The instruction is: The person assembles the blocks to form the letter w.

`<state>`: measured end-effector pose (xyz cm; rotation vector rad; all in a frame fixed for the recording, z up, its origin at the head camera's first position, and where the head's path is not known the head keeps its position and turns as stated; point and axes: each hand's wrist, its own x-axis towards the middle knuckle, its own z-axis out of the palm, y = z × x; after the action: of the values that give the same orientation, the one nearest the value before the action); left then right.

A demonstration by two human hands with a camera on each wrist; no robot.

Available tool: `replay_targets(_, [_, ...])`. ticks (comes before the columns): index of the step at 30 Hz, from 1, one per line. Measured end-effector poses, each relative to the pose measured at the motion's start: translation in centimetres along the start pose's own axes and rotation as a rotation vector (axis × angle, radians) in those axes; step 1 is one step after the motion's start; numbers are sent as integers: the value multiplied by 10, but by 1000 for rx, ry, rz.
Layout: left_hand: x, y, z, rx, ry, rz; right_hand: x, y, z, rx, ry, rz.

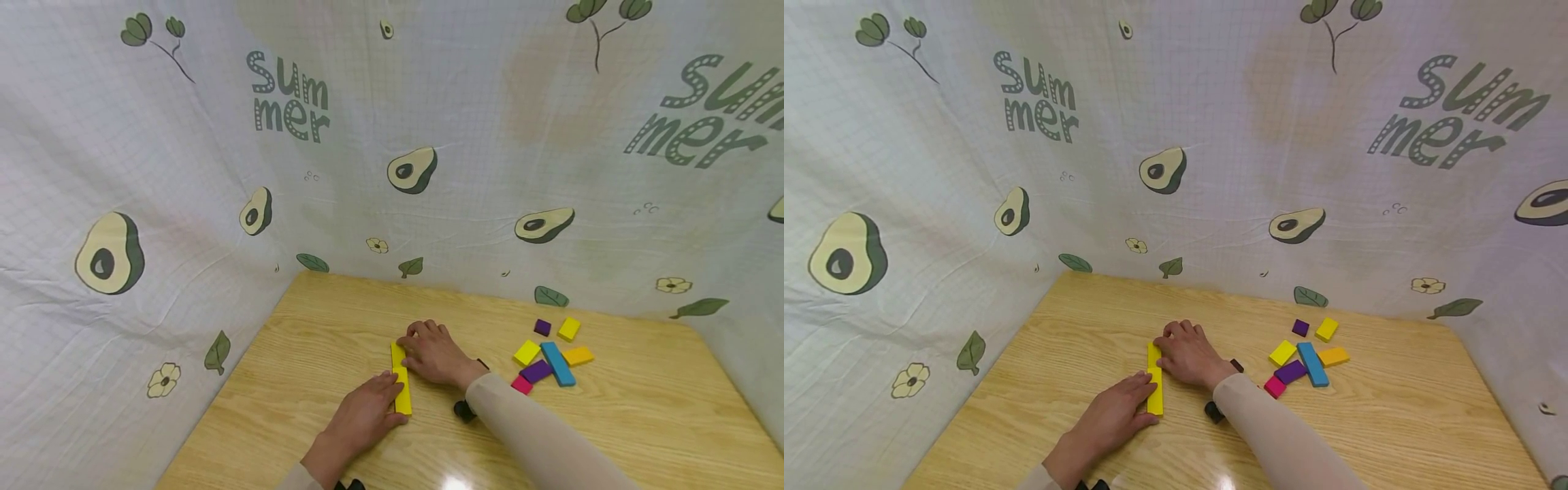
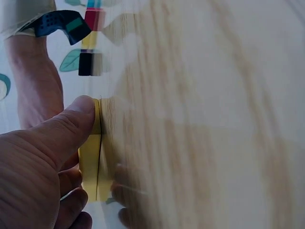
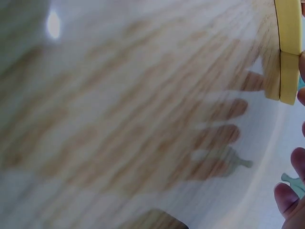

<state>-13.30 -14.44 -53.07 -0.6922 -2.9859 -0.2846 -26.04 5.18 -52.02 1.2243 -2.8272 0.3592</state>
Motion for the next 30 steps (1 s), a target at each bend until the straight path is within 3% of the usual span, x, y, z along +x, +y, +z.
replay_targets(5, [0, 0, 1, 2, 23, 12, 0, 1, 2, -5, 10, -6])
replay_targets(26, [0, 0, 2, -4, 15, 6, 0, 0, 1, -32, -9, -10])
replay_targets(30, [0, -2, 0, -39, 23, -1, -1, 1, -2, -13, 6, 11])
